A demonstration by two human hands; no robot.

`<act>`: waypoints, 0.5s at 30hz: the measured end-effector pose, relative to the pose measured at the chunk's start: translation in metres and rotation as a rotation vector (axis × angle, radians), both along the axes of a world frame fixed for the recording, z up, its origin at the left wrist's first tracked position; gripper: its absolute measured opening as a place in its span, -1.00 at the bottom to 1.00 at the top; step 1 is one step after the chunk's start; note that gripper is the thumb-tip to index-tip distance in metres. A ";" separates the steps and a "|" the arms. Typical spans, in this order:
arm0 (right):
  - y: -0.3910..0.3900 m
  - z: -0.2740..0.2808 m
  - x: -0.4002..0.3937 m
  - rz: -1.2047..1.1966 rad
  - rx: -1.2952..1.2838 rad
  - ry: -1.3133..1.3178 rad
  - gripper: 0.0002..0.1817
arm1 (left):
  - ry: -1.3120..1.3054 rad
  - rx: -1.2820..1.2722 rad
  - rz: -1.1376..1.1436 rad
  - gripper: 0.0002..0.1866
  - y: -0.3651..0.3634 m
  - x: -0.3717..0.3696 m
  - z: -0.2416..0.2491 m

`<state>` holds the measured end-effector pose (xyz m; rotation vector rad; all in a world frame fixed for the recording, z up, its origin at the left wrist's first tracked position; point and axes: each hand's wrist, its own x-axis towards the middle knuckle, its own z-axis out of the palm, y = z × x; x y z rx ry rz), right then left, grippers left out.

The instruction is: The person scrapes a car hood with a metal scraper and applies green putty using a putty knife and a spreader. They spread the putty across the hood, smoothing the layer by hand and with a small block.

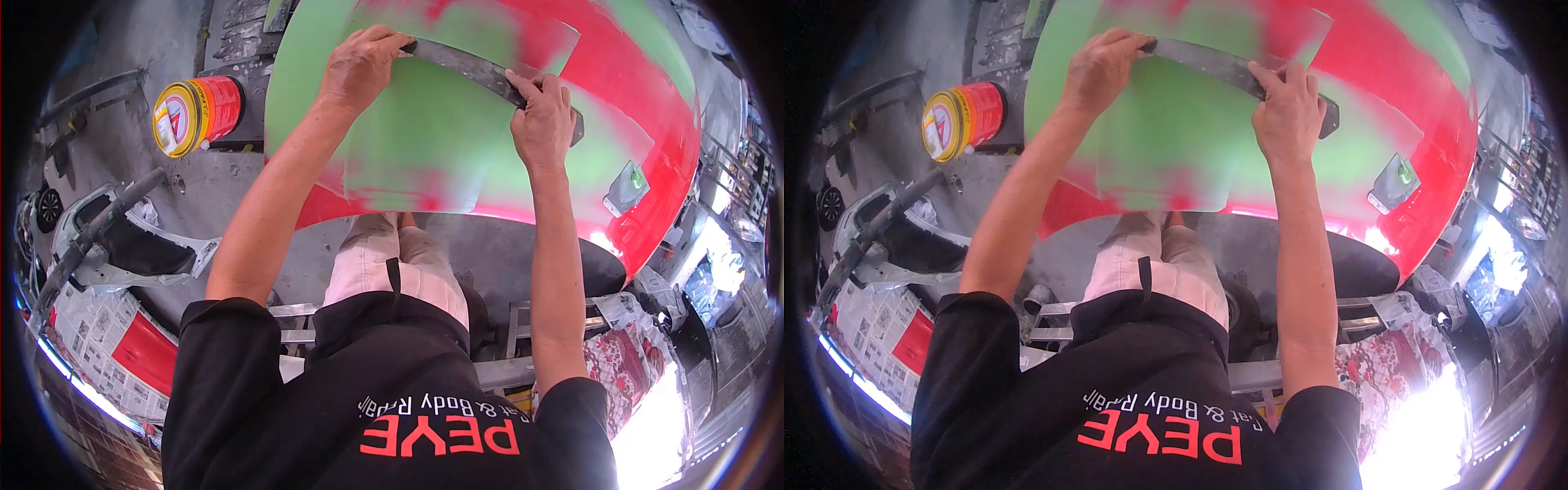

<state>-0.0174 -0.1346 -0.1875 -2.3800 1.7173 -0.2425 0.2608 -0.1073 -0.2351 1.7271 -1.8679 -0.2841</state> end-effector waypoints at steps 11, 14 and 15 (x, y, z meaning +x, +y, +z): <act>0.033 -0.002 0.005 0.003 0.008 0.010 -0.41 | -0.017 -0.006 0.010 -0.74 0.036 0.002 0.000; 0.041 -0.003 0.005 0.001 0.037 0.014 -0.36 | -0.001 -0.001 0.024 -0.73 0.046 0.001 0.001; 0.043 -0.002 0.006 -0.003 0.065 0.022 -0.30 | 0.000 0.002 0.025 -0.73 0.048 0.001 0.000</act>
